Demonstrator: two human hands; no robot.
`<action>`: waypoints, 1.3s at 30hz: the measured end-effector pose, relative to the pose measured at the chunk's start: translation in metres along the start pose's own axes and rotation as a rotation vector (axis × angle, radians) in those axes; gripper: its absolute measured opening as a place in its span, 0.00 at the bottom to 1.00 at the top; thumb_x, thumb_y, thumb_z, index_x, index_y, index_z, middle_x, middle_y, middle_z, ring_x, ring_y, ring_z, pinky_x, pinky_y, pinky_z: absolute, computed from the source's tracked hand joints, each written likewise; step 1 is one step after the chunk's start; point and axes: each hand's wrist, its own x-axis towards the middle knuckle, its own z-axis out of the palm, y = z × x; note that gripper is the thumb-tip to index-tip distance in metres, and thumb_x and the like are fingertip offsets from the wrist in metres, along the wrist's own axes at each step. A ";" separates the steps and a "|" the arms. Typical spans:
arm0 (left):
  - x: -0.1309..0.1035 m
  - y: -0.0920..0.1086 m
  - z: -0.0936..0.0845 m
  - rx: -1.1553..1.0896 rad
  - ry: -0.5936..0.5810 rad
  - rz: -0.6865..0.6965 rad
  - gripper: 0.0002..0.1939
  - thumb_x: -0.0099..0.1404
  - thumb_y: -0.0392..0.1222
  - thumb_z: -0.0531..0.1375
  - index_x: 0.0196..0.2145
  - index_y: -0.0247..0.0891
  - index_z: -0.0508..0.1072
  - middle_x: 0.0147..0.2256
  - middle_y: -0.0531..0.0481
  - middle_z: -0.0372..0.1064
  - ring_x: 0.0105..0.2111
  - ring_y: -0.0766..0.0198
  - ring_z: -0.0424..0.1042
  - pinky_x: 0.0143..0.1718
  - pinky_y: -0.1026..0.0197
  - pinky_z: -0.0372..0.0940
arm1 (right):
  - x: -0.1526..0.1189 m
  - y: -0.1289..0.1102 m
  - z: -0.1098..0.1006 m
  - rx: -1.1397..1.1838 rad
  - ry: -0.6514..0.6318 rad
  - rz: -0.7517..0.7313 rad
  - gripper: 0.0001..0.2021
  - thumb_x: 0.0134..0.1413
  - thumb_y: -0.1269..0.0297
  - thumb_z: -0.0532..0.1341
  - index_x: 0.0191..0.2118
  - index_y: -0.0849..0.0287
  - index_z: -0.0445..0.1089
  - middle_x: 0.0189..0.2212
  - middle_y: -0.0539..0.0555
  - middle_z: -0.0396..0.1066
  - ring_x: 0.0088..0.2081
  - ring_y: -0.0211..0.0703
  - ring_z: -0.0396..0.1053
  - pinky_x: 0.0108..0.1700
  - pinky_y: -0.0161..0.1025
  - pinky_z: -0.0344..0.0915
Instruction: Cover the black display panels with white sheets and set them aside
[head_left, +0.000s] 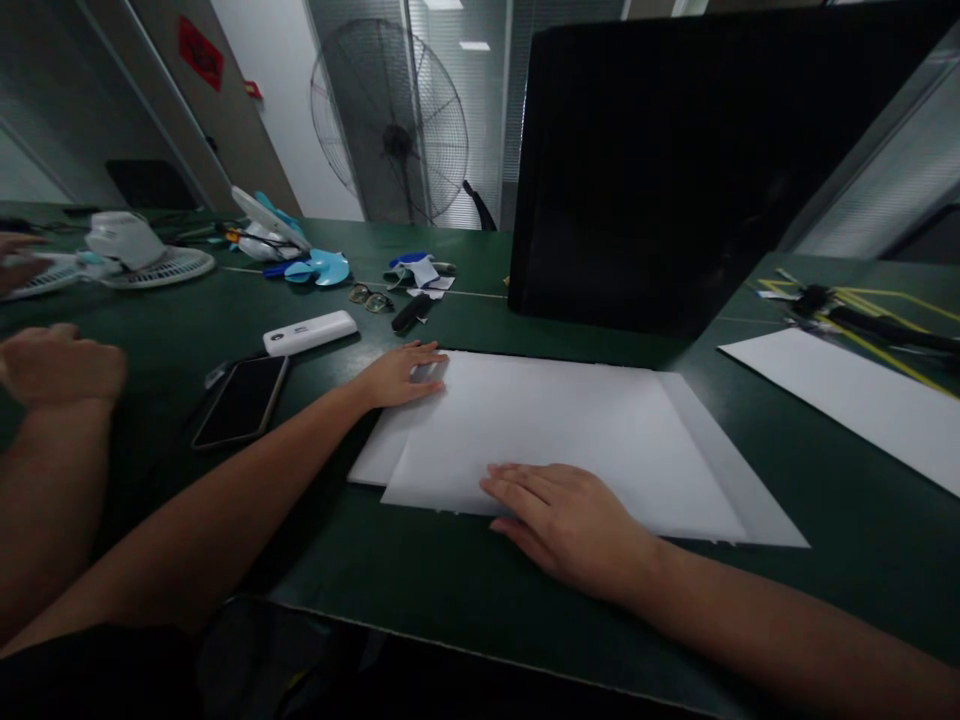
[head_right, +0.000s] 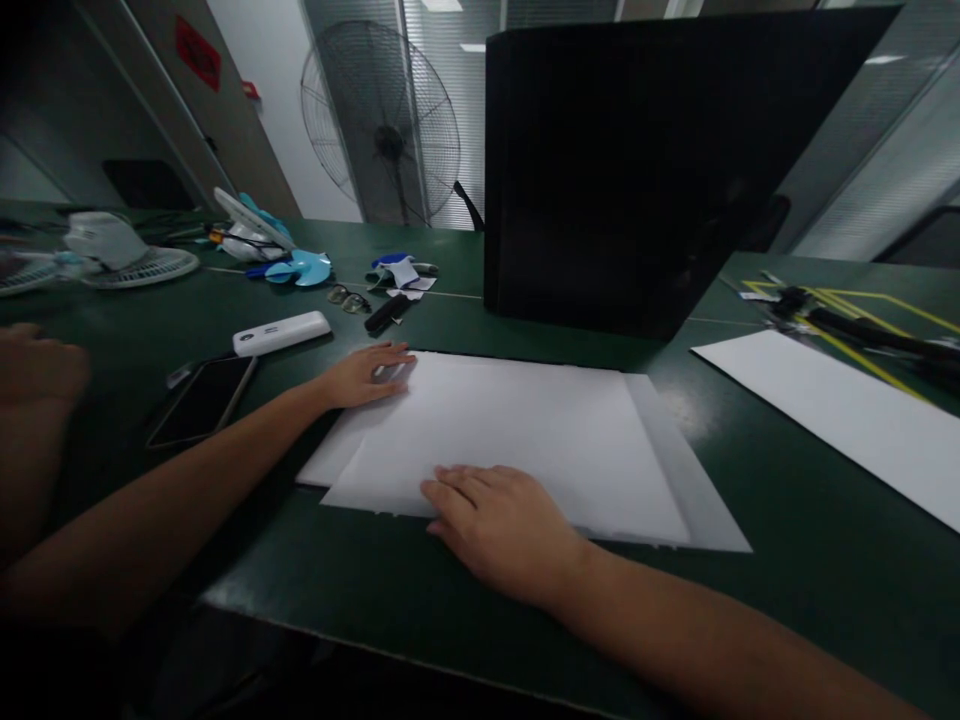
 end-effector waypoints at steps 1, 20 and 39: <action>0.000 0.000 0.001 0.003 0.011 -0.011 0.50 0.66 0.81 0.54 0.69 0.39 0.72 0.72 0.36 0.60 0.72 0.36 0.58 0.73 0.36 0.52 | -0.001 0.002 -0.002 0.057 0.000 -0.019 0.21 0.77 0.57 0.54 0.67 0.61 0.68 0.64 0.58 0.71 0.61 0.48 0.73 0.59 0.48 0.76; 0.002 -0.010 0.002 -0.119 0.077 -0.003 0.26 0.72 0.51 0.55 0.61 0.41 0.79 0.69 0.43 0.66 0.69 0.45 0.66 0.73 0.41 0.56 | -0.028 0.118 -0.040 -0.103 -0.009 0.409 0.26 0.76 0.49 0.52 0.68 0.55 0.69 0.66 0.59 0.68 0.66 0.54 0.66 0.69 0.57 0.61; 0.002 0.001 -0.003 -0.077 0.089 -0.038 0.35 0.68 0.71 0.58 0.58 0.43 0.82 0.67 0.41 0.69 0.65 0.42 0.71 0.69 0.43 0.61 | -0.110 0.225 -0.062 -0.460 -0.316 1.381 0.22 0.73 0.70 0.48 0.59 0.73 0.74 0.53 0.76 0.72 0.58 0.60 0.71 0.55 0.54 0.63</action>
